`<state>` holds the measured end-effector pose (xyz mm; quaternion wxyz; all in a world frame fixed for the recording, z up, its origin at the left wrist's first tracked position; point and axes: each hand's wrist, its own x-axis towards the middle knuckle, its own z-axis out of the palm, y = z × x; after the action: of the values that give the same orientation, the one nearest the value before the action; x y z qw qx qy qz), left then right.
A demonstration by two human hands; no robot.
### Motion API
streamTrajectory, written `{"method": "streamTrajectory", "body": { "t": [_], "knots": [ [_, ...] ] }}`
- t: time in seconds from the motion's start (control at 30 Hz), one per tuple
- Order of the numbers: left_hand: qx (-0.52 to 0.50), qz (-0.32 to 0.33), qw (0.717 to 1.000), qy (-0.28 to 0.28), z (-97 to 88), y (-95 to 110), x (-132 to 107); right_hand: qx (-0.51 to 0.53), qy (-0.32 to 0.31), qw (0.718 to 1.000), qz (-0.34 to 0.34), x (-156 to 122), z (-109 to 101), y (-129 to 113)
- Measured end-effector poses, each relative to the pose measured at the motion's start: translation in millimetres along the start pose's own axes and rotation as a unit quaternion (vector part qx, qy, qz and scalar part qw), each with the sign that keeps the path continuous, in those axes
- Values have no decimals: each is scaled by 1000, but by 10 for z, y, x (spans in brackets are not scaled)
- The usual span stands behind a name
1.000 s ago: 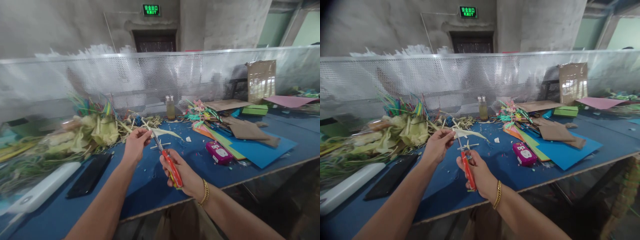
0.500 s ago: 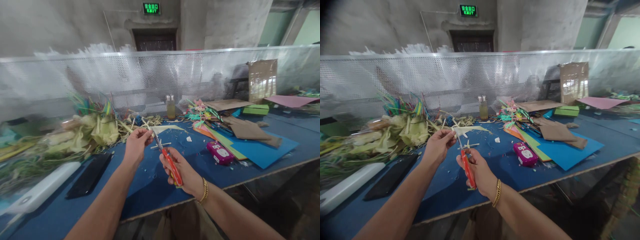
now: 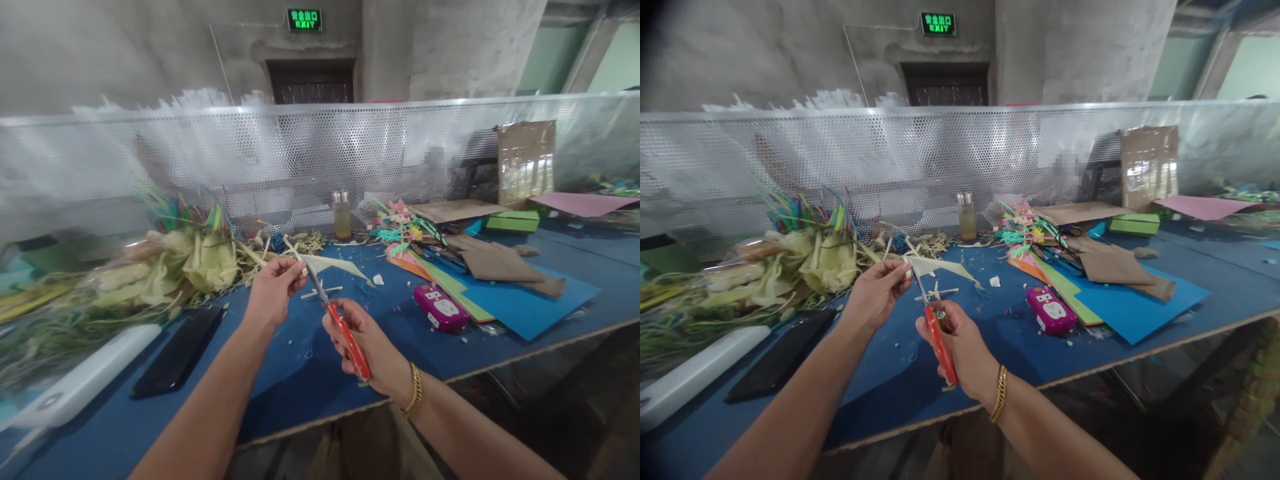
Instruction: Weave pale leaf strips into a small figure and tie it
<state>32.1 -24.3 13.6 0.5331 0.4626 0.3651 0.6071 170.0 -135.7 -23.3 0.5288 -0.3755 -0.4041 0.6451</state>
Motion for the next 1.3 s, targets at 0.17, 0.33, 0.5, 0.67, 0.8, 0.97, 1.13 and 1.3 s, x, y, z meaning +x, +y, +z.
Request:
{"method": "streamTrajectory", "body": {
  "t": [0.17, 0.33, 0.5, 0.67, 0.8, 0.97, 1.13, 1.3],
  "knots": [
    [-1, -5, 1000, -14, 21, -9, -25, 5, -1, 1000, -4, 1, -1, 19],
    [-7, -17, 999, -30, 13, -9, -33, -16, 14, 1000, -8, -1, -2, -6],
    [-10, -31, 999, -37, 19, 5, -48, -12, 14, 1000, -14, -6, -14, -2],
    [-5, -34, 999, -37, 52, -13, -60, 15, 3, 1000, -22, -16, -23, 9],
    [-7, -38, 998, -44, 57, -30, -52, 6, 13, 1000, -22, -12, -57, 12],
    [-9, -48, 998, -45, 62, -42, -53, -15, 47, 999, -15, -27, -67, 37],
    [-23, -50, 998, -26, 48, -33, -44, -7, 101, 994, -31, 1, -147, 1],
    [-46, -39, 998, 1, -54, 37, 50, -360, 247, 889, -142, 368, -616, -331]
  ]
}}
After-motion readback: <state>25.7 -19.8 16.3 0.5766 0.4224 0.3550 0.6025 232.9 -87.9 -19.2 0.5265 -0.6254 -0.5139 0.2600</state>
